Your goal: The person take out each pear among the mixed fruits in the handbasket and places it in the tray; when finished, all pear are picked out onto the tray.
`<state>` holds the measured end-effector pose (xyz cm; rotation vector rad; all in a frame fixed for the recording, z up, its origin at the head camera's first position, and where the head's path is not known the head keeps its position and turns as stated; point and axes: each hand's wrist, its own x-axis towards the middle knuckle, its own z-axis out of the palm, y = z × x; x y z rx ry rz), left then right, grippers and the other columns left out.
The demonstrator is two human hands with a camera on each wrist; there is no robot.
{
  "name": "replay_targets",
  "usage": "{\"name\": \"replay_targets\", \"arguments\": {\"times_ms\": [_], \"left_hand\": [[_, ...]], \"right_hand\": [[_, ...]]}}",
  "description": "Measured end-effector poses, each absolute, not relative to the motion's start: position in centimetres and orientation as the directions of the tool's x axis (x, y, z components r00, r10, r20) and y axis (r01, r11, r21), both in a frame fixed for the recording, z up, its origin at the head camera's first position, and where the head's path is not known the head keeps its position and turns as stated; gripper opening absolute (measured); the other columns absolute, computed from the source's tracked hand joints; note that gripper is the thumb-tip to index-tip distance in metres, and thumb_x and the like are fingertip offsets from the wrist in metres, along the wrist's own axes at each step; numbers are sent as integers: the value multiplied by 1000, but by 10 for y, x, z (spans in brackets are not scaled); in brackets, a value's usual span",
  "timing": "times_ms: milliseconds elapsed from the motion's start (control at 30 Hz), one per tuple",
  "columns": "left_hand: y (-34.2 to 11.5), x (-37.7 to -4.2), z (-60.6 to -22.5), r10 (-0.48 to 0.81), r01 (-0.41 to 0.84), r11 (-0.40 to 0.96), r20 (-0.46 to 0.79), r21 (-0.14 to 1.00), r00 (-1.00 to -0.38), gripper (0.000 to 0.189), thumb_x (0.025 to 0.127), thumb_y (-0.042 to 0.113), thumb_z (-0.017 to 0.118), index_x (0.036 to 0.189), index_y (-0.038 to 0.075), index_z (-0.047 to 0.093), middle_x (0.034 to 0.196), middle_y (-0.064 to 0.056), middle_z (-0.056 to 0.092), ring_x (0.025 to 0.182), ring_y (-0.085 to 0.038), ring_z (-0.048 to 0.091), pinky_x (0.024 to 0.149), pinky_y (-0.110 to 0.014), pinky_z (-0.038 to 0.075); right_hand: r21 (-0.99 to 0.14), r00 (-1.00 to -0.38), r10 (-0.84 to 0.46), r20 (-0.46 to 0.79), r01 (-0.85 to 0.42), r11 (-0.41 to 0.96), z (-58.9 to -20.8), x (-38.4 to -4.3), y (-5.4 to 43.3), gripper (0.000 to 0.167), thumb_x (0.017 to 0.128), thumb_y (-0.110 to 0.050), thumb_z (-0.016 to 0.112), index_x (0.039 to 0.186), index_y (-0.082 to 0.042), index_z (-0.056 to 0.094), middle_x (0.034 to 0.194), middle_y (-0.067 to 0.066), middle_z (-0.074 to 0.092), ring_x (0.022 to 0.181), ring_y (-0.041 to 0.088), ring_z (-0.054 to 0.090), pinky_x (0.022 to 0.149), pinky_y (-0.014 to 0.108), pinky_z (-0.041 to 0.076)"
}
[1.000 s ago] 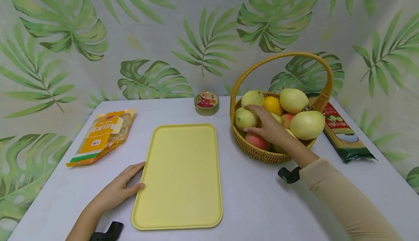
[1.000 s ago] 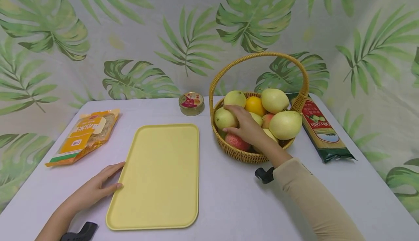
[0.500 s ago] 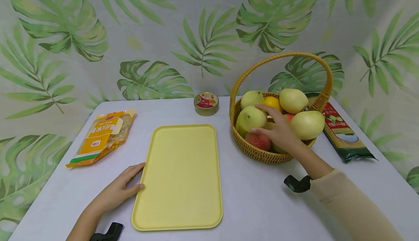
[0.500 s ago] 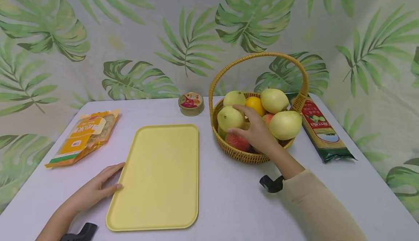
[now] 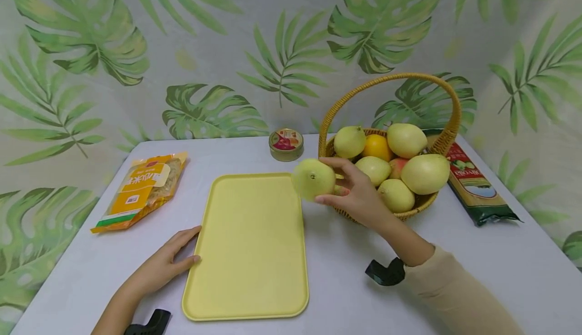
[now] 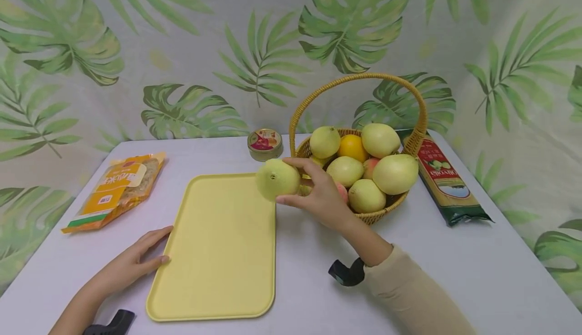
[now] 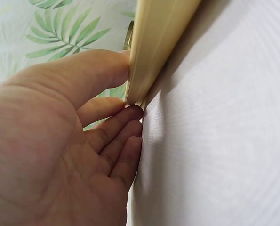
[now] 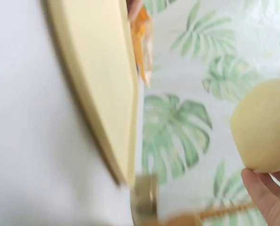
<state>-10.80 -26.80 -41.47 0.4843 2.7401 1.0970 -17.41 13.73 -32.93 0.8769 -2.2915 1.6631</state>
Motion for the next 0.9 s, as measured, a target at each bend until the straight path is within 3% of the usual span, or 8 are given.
{"name": "replay_targets", "arguments": {"times_ms": [200, 467, 667, 900], "left_hand": [[-268, -111, -417, 354, 247, 678, -13, 693, -935, 65, 87, 37, 58, 140, 10, 32, 134, -7, 38, 126, -28, 29, 98, -50, 25], [-267, -112, -418, 360, 256, 669, -4, 697, -933, 64, 87, 35, 58, 140, 10, 32, 135, -8, 37, 126, -29, 29, 98, -52, 25], [-268, -110, -417, 355, 249, 669, -7, 700, -935, 64, 87, 34, 58, 140, 10, 32, 135, -9, 37, 126, -30, 28, 98, -53, 24], [-270, -108, -417, 355, 258, 682, -2, 684, -935, 63, 87, 36, 57, 140, 11, 32, 134, -8, 39, 125, -29, 30, 98, -49, 26]], "right_hand": [[-859, -833, -357, 423, -494, 135, -335, -189, 86, 61, 71, -4, 76, 125, -2, 47, 118, 10, 52, 104, 19, 51, 86, 32, 45], [-958, -914, -324, 246, -279, 59, -352, -212, 31, 61, 75, -1, 72, 127, 6, 42, 115, 20, 50, 104, 30, 52, 87, 37, 45], [-989, -947, -302, 108, -132, 60, -367, -225, 8, 61, 78, -4, 69, 130, 4, 39, 123, 19, 46, 111, 30, 48, 87, 29, 44], [-996, -963, -268, 18, -41, 79, -378, -232, -5, 62, 79, -6, 68, 133, 0, 38, 128, 19, 45, 115, 28, 46, 90, 30, 42]]}}
